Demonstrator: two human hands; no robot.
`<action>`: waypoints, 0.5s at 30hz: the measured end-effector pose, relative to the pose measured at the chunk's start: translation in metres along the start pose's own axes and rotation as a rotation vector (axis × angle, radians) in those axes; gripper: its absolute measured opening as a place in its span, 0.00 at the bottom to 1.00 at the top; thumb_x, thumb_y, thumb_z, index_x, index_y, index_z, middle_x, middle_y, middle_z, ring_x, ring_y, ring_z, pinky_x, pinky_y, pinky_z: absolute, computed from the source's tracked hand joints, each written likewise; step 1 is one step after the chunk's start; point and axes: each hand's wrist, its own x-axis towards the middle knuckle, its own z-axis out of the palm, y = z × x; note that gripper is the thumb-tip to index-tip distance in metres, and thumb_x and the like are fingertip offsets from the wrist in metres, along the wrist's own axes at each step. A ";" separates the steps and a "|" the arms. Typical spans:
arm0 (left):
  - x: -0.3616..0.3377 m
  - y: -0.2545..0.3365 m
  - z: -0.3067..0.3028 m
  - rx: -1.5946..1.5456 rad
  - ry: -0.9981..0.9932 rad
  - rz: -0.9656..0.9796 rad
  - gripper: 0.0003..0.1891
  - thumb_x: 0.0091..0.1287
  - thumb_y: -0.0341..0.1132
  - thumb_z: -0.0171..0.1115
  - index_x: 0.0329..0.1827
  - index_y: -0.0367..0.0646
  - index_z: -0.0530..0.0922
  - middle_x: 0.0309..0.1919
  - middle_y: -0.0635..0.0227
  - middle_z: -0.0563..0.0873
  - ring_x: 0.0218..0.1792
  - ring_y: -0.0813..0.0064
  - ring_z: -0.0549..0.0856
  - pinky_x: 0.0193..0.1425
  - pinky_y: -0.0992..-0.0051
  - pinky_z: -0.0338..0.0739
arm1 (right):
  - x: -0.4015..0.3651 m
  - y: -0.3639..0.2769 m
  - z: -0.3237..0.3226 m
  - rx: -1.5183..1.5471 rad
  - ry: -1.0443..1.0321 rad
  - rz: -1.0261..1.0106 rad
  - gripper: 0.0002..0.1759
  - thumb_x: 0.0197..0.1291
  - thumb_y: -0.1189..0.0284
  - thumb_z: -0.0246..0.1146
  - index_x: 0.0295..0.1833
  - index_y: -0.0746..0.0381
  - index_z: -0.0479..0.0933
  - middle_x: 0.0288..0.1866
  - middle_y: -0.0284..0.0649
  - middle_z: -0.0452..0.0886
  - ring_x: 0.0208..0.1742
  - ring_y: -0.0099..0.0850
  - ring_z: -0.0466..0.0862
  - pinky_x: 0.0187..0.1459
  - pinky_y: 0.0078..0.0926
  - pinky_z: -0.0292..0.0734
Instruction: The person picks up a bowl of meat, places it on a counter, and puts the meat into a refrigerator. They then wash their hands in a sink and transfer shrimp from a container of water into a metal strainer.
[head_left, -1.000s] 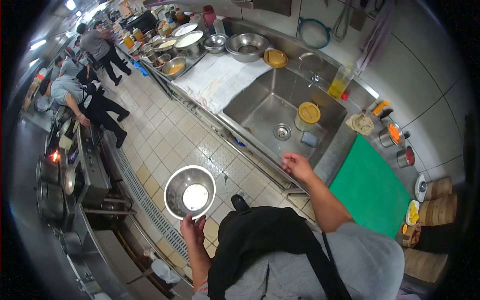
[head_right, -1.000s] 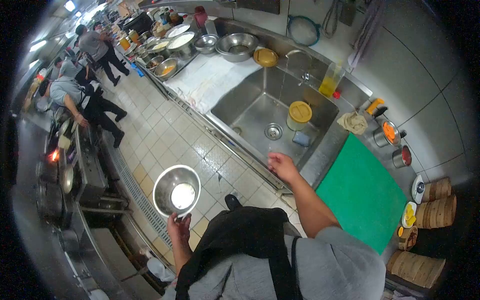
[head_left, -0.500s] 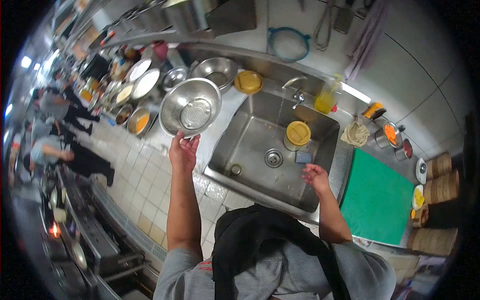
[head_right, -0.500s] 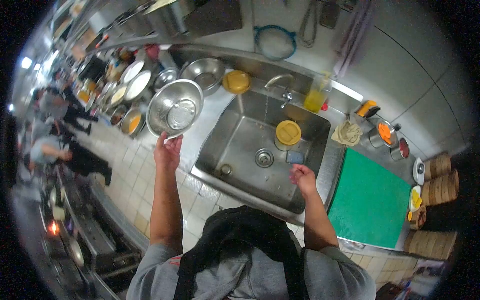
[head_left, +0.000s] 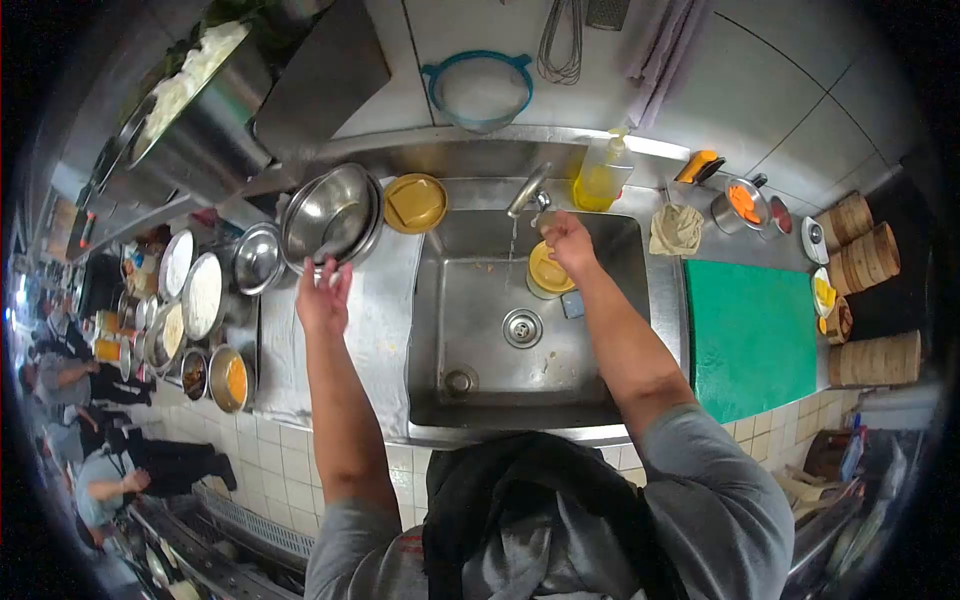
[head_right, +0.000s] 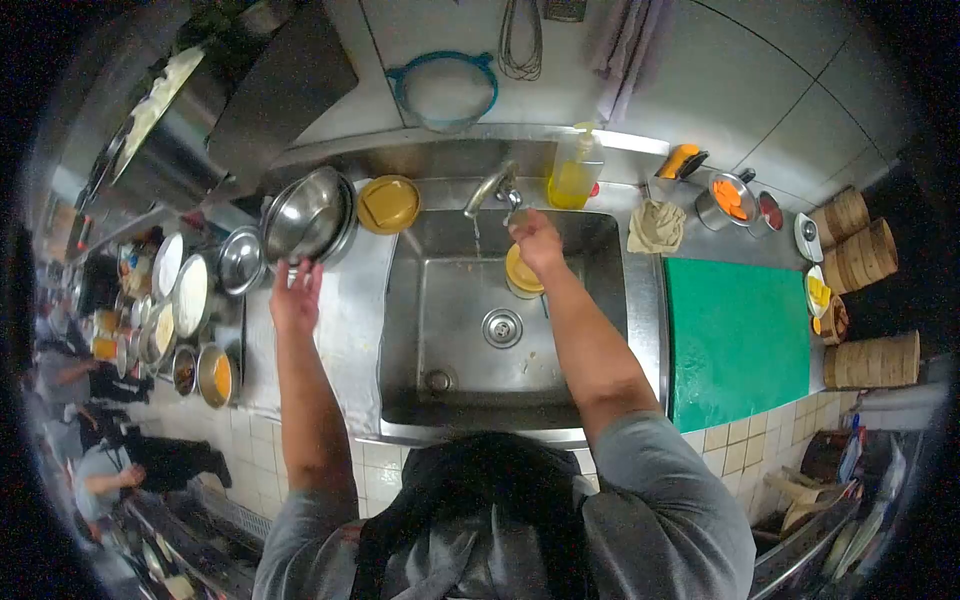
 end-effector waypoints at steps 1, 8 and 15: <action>-0.007 -0.005 -0.006 -0.007 -0.014 -0.040 0.31 0.69 0.45 0.54 0.71 0.45 0.55 0.56 0.53 0.71 0.45 0.52 0.81 0.50 0.66 0.82 | 0.030 0.020 0.009 -0.084 0.061 -0.102 0.30 0.56 0.67 0.65 0.63 0.60 0.67 0.50 0.43 0.77 0.49 0.35 0.79 0.47 0.33 0.77; -0.085 -0.049 -0.040 0.348 -0.149 -0.377 0.30 0.68 0.46 0.52 0.70 0.44 0.57 0.57 0.52 0.75 0.39 0.61 0.83 0.41 0.70 0.80 | 0.035 -0.016 0.035 -0.660 0.359 -0.286 0.25 0.50 0.69 0.67 0.55 0.60 0.70 0.54 0.49 0.72 0.55 0.47 0.74 0.55 0.40 0.72; -0.087 -0.096 -0.005 0.423 -0.242 -0.527 0.27 0.67 0.44 0.56 0.66 0.42 0.62 0.54 0.51 0.77 0.35 0.60 0.85 0.36 0.71 0.81 | 0.035 -0.033 0.026 -1.061 0.360 -0.440 0.17 0.52 0.72 0.58 0.50 0.57 0.70 0.48 0.47 0.71 0.54 0.43 0.75 0.52 0.40 0.74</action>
